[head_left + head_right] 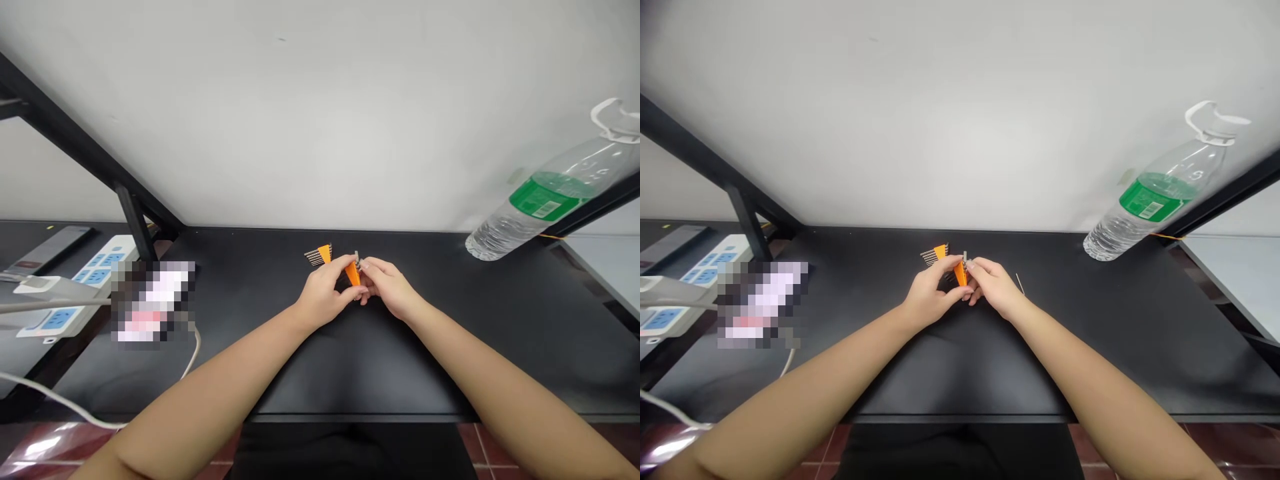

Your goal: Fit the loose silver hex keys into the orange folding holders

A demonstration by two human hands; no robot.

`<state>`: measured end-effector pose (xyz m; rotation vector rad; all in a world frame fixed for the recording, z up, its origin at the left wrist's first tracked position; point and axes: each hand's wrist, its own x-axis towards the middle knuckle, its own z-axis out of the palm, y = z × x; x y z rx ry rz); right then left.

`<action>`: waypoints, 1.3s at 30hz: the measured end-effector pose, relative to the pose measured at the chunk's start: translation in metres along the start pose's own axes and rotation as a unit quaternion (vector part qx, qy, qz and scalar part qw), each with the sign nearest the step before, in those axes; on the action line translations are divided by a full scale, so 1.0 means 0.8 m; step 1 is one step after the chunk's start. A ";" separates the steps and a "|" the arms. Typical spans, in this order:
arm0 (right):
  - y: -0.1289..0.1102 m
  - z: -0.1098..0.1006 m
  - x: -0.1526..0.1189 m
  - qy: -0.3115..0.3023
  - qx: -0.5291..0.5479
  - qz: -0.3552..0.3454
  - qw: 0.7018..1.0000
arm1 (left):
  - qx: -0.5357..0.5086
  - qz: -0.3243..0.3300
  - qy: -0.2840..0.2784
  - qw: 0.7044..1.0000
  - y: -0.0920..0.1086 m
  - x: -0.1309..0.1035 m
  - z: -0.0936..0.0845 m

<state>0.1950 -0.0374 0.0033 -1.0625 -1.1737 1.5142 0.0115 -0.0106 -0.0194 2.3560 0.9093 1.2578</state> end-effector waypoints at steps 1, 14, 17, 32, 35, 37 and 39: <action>-0.001 0.001 0.000 0.001 0.018 0.009 1.000 | 0.004 -0.001 -0.007 1.000 0.000 0.000 0.000; -0.002 0.006 -0.003 0.006 0.152 0.064 0.986 | 0.066 -0.029 -0.046 0.996 0.005 0.006 -0.002; 0.005 0.006 0.001 0.049 0.140 0.053 0.988 | 0.090 -0.038 -0.059 0.993 0.001 0.007 -0.001; -0.002 -0.001 -0.002 0.009 0.146 0.044 0.988 | 0.072 -0.009 -0.027 0.997 0.000 0.009 -0.002; -0.005 -0.002 -0.003 -0.020 0.167 0.042 0.985 | 0.053 -0.010 -0.013 0.998 -0.001 0.009 -0.002; -0.004 -0.003 -0.003 -0.032 0.173 0.040 0.984 | 0.036 -0.013 -0.007 0.999 -0.001 0.009 -0.003; -0.002 -0.004 -0.002 -0.040 0.170 0.038 0.984 | 0.023 -0.018 -0.009 1.000 0.000 0.011 -0.004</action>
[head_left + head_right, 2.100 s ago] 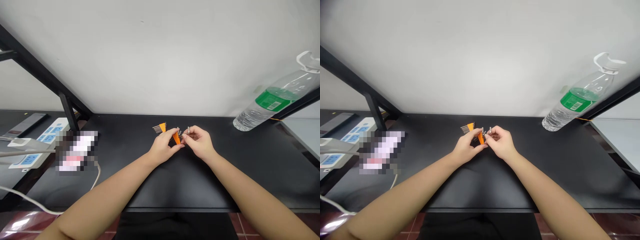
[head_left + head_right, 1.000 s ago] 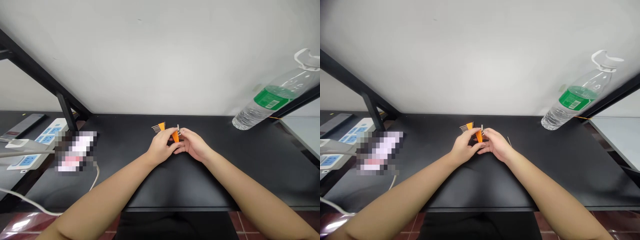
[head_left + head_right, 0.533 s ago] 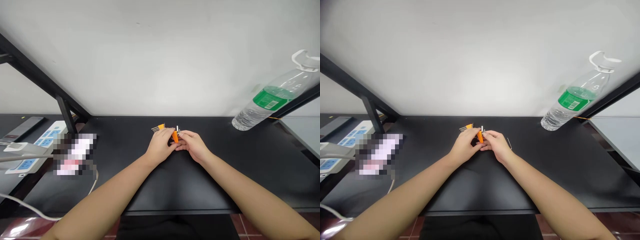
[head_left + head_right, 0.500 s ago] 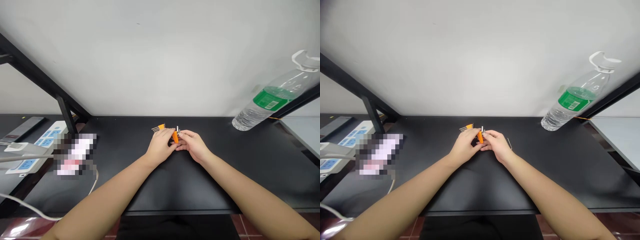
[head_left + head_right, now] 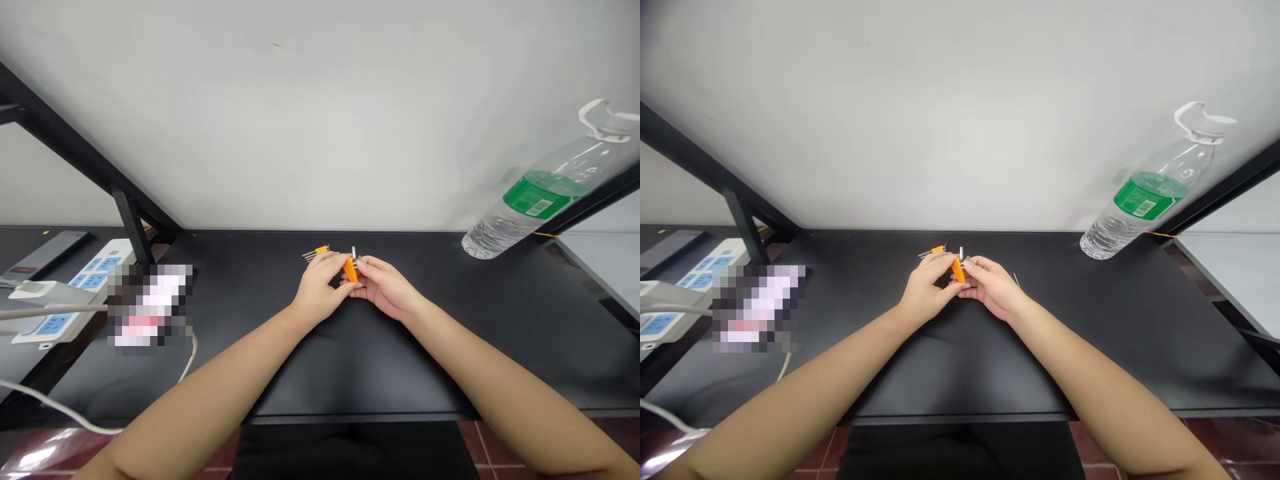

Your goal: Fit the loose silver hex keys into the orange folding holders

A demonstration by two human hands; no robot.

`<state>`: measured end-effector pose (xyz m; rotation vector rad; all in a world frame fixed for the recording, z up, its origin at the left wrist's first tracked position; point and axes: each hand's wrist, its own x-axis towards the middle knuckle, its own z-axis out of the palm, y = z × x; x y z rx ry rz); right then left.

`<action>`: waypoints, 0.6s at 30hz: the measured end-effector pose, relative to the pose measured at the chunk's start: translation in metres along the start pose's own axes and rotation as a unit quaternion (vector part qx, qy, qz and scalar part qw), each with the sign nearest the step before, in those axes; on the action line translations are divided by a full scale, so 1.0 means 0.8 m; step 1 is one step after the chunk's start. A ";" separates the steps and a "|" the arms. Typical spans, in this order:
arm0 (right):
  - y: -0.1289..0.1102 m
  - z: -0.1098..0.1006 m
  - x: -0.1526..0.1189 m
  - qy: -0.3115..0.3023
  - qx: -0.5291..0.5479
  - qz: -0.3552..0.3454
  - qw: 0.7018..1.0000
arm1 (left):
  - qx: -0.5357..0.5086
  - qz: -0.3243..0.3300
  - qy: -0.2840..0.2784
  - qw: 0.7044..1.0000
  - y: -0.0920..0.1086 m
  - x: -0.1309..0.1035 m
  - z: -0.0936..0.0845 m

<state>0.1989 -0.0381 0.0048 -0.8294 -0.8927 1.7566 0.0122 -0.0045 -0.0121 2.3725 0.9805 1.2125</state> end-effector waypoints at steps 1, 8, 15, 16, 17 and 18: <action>0.001 -0.001 0.000 -0.001 -0.004 -0.001 1.000 | -0.004 -0.002 -0.004 1.000 0.001 0.001 -0.001; 0.002 -0.002 0.006 0.059 -0.123 -0.021 0.990 | -0.015 -0.003 -0.051 0.999 0.005 0.000 -0.002; -0.070 -0.055 -0.003 0.212 -0.680 -0.132 0.689 | 0.048 -0.045 0.006 0.998 -0.002 -0.003 0.000; -0.081 -0.063 -0.005 0.186 -0.722 -0.102 0.659 | 0.048 -0.049 0.006 0.998 -0.003 -0.003 0.001; -0.088 -0.068 -0.007 0.160 -0.750 -0.061 0.639 | 0.047 -0.054 0.007 0.997 -0.003 -0.004 0.001; -0.094 -0.072 -0.010 0.135 -0.768 -0.027 0.626 | 0.044 -0.059 0.006 0.997 -0.004 -0.004 0.002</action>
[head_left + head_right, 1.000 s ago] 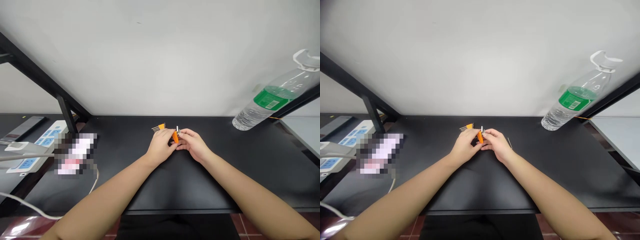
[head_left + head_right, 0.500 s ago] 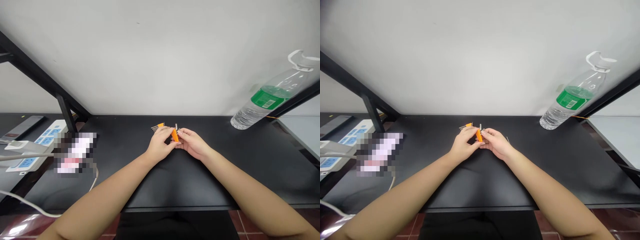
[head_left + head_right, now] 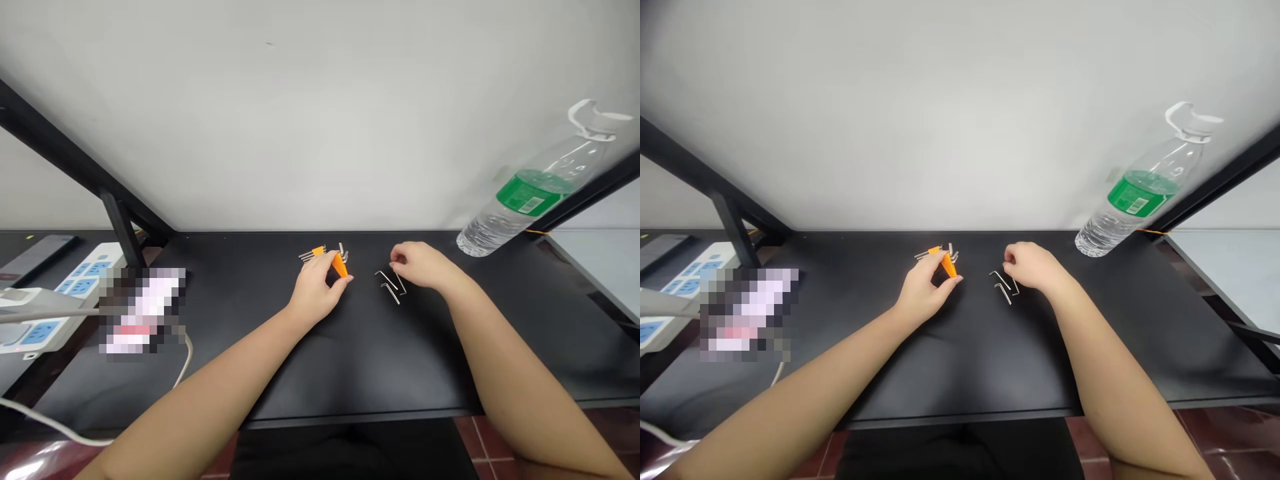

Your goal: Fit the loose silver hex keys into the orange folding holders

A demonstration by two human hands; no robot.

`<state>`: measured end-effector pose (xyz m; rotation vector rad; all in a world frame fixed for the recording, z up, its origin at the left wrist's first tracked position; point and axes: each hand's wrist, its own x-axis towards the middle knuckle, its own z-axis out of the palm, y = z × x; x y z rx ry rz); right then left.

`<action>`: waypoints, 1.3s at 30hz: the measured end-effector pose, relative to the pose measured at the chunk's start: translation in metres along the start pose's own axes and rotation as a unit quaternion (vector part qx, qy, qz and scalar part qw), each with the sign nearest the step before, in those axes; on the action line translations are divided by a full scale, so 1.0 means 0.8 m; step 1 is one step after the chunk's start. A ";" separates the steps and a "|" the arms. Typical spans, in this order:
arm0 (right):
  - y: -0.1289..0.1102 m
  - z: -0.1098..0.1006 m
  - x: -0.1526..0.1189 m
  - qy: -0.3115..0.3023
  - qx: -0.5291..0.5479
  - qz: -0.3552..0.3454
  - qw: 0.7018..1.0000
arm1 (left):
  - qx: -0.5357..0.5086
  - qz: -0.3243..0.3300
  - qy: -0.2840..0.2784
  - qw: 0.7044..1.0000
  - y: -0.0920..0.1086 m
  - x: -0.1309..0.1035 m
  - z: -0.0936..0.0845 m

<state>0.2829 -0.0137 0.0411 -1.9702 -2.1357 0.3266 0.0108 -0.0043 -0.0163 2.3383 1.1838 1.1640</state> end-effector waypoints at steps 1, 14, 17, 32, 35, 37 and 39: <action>0.002 -0.003 -0.001 -0.031 -0.018 0.002 0.999 | -0.005 -0.005 -0.003 1.000 0.000 0.000 0.000; -0.026 0.033 -0.003 -0.058 -0.063 -0.014 0.996 | -0.055 -0.055 -0.055 0.995 0.013 0.001 0.001; -0.029 0.036 -0.001 -0.040 -0.060 -0.008 0.997 | -0.062 -0.058 -0.060 0.995 0.014 0.001 0.000; 0.002 0.036 0.015 0.077 0.074 -0.011 0.994 | -0.073 -0.073 -0.081 0.991 0.010 0.000 0.003; 0.010 0.039 0.019 0.079 0.127 -0.004 0.989 | -0.073 -0.081 -0.086 0.990 0.011 0.001 0.002; 0.013 0.042 0.021 0.079 0.136 -0.014 0.988 | -0.067 -0.073 -0.083 0.992 0.013 0.001 0.000; 0.015 0.045 0.023 0.085 0.121 -0.037 0.988 | -0.061 -0.061 -0.078 0.993 0.014 0.000 -0.002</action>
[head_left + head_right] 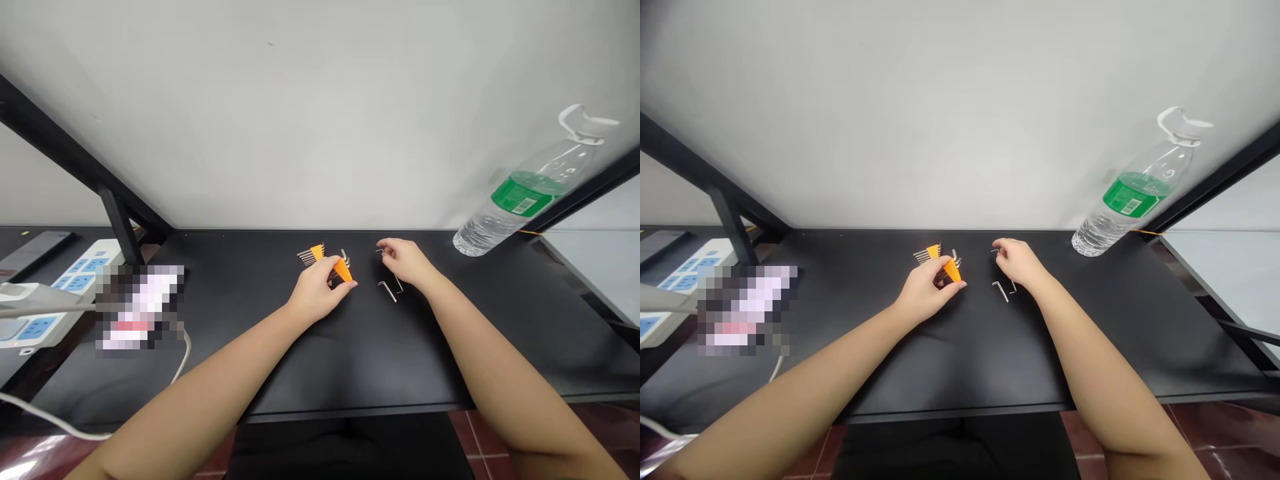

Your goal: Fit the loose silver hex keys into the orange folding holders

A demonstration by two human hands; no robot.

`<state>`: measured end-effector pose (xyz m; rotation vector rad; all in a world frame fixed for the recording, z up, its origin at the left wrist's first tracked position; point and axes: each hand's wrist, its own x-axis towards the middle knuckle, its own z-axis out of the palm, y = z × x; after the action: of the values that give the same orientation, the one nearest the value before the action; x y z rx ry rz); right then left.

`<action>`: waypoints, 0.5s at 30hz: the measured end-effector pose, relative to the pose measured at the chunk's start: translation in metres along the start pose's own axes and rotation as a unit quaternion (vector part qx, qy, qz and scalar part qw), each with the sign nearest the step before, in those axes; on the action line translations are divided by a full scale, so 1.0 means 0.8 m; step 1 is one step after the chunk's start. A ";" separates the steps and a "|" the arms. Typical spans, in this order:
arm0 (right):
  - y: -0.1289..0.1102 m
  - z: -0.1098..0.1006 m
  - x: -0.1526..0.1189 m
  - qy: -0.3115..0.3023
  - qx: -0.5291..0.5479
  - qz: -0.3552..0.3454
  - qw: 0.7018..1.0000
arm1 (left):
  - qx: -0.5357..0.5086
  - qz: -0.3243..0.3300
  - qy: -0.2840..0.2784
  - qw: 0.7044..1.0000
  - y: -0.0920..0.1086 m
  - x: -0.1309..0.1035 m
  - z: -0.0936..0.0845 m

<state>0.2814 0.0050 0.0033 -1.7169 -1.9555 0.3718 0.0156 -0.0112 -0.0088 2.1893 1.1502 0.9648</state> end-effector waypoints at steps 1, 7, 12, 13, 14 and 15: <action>0.001 0.002 0.001 0.006 -0.006 -0.013 1.000 | 0.003 0.004 0.001 1.000 0.001 0.000 -0.001; 0.002 0.009 0.000 0.037 0.141 0.021 0.989 | 0.011 0.005 -0.001 1.000 -0.002 0.000 0.000; -0.022 0.015 -0.011 0.012 0.350 0.047 0.936 | 0.014 0.010 0.021 1.000 -0.006 -0.001 0.002; -0.030 0.016 -0.014 0.013 0.385 0.043 0.922 | 0.014 0.008 0.024 1.000 -0.006 -0.001 0.003; -0.039 0.018 -0.018 0.015 0.417 0.041 0.908 | 0.013 0.006 0.026 1.000 -0.006 -0.001 0.003; -0.047 0.019 -0.022 0.018 0.442 0.038 0.896 | 0.014 0.004 0.029 0.999 -0.006 -0.001 0.003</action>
<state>0.2431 -0.0163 0.0069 -1.1623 -1.3369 1.0547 0.0145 -0.0096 -0.0136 2.2015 1.1887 1.0268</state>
